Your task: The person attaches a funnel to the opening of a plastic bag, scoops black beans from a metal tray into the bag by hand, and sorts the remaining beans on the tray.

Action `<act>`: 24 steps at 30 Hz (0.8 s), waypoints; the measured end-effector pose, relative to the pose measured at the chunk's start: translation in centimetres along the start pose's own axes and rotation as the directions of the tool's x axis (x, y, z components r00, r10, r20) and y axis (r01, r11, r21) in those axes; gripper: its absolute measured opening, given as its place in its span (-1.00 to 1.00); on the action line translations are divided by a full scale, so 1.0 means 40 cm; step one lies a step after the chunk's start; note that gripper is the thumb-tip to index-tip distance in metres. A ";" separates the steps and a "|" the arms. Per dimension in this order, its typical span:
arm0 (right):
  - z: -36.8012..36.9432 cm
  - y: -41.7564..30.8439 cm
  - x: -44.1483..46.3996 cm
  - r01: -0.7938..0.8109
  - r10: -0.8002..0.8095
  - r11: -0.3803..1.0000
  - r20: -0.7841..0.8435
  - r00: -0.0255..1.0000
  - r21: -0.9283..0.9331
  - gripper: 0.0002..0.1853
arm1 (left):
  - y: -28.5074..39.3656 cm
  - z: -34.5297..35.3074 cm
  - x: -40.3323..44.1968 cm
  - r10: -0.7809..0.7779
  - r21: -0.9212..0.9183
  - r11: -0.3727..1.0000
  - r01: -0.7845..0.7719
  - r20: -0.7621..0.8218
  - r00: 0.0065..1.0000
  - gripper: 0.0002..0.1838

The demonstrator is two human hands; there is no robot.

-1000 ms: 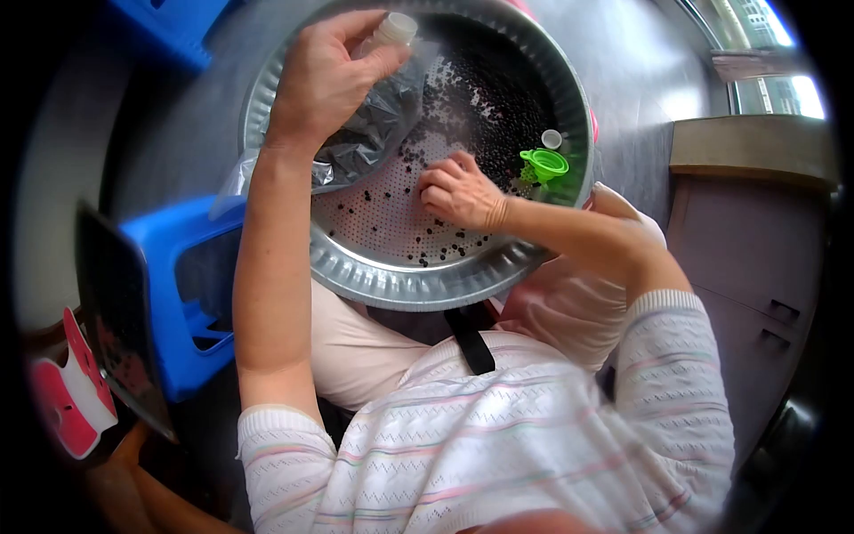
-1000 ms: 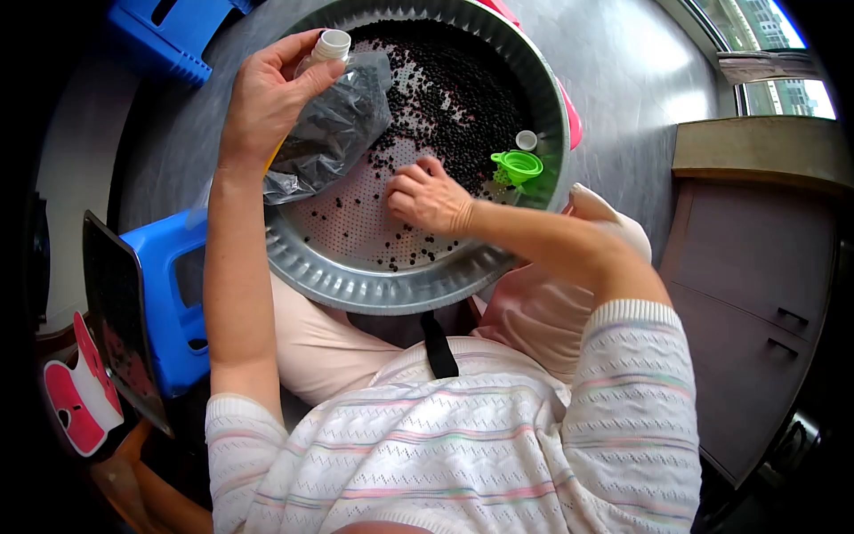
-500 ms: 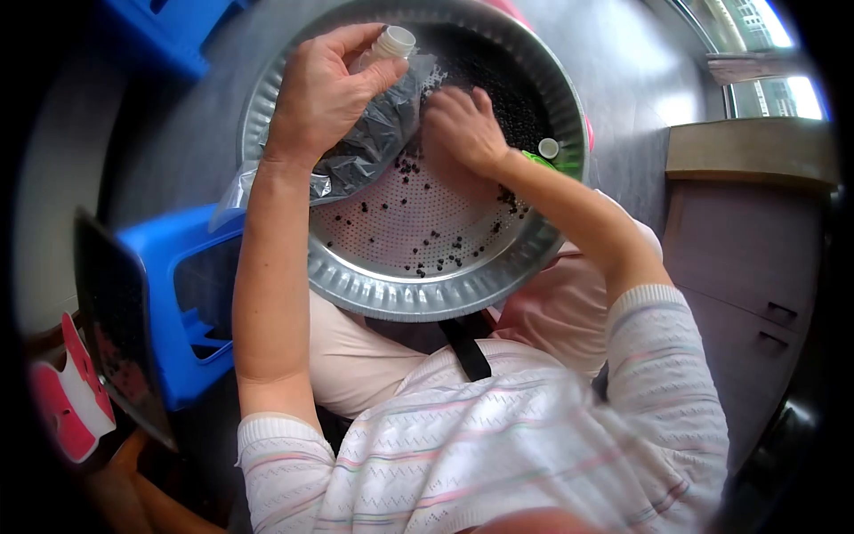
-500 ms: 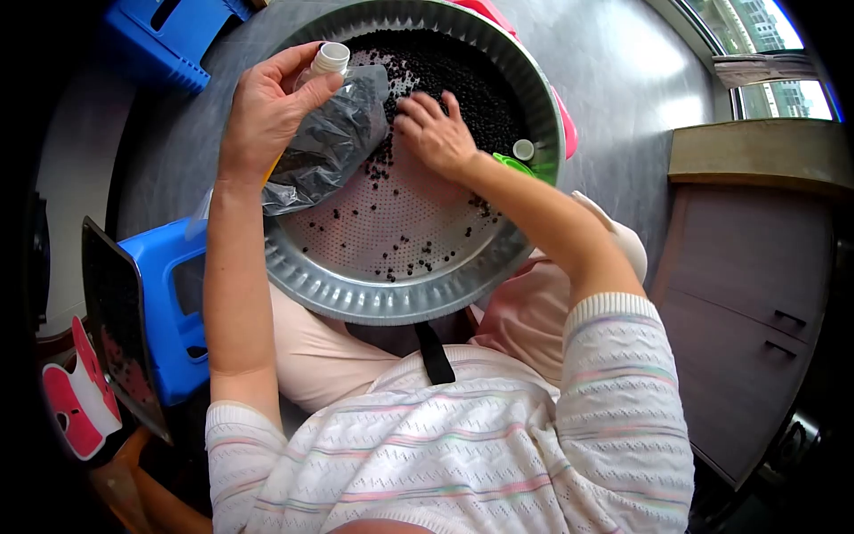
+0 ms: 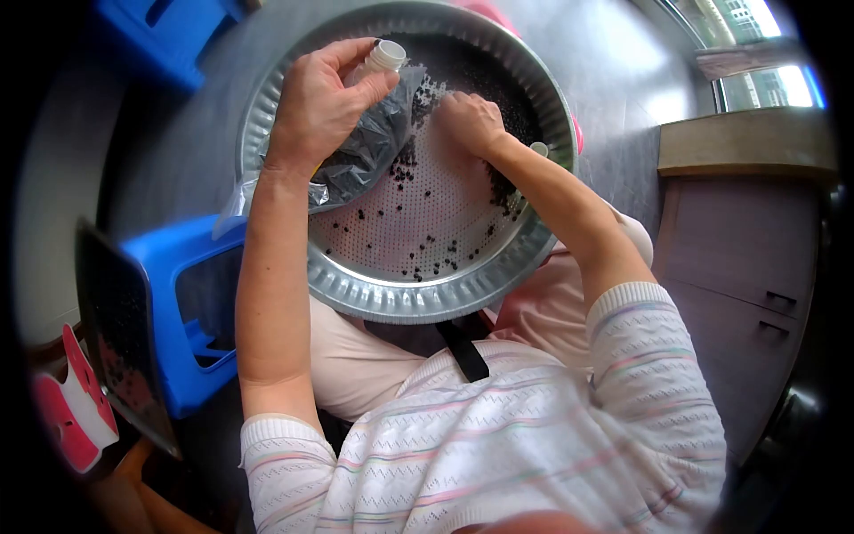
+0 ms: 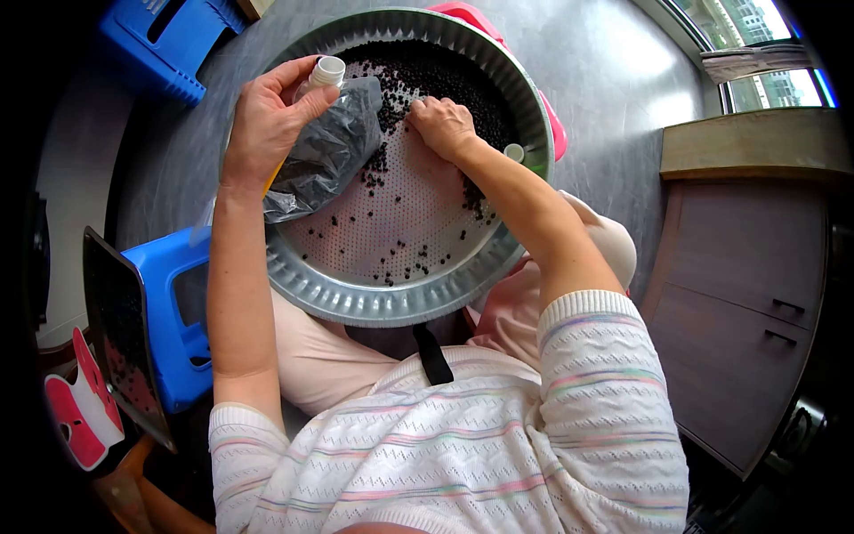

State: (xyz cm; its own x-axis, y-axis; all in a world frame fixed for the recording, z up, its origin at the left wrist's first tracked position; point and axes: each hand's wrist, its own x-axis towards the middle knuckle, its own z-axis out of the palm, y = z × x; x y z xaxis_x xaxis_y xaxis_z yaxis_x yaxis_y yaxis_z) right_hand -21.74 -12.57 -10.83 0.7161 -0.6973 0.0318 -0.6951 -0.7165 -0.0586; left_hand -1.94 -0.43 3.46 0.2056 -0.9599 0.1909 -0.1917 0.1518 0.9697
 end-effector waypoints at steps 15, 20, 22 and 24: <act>-0.293 -0.093 0.124 -0.033 0.178 -0.661 0.200 0.963 0.750 -0.72 | -0.020 0.001 0.002 0.006 0.067 0.998 -0.003 -0.039 0.999 -0.59; -0.369 -0.183 0.178 0.073 0.168 -0.729 0.074 0.983 0.681 -0.68 | -0.005 0.000 0.002 -0.002 0.089 0.996 0.005 -0.041 0.999 -0.60; -0.382 -0.201 0.183 0.123 0.228 -0.692 0.055 0.972 0.711 -0.69 | -0.016 0.000 0.004 0.013 0.101 0.995 -0.010 -0.035 0.999 -0.62; -0.387 -0.218 0.183 0.164 0.284 -0.658 0.040 0.958 0.735 -0.69 | -0.020 -0.003 0.007 0.024 0.091 0.996 -0.022 -0.024 0.999 -0.62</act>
State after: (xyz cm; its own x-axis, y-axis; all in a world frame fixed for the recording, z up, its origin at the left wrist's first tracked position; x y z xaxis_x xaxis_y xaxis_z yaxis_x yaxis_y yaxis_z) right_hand -11.43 -11.71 5.35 0.4913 -0.8706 -0.0257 0.6216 0.3711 -0.6899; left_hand -1.63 -0.81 2.76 0.2235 -0.9501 0.2177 -0.2828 0.1505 0.9473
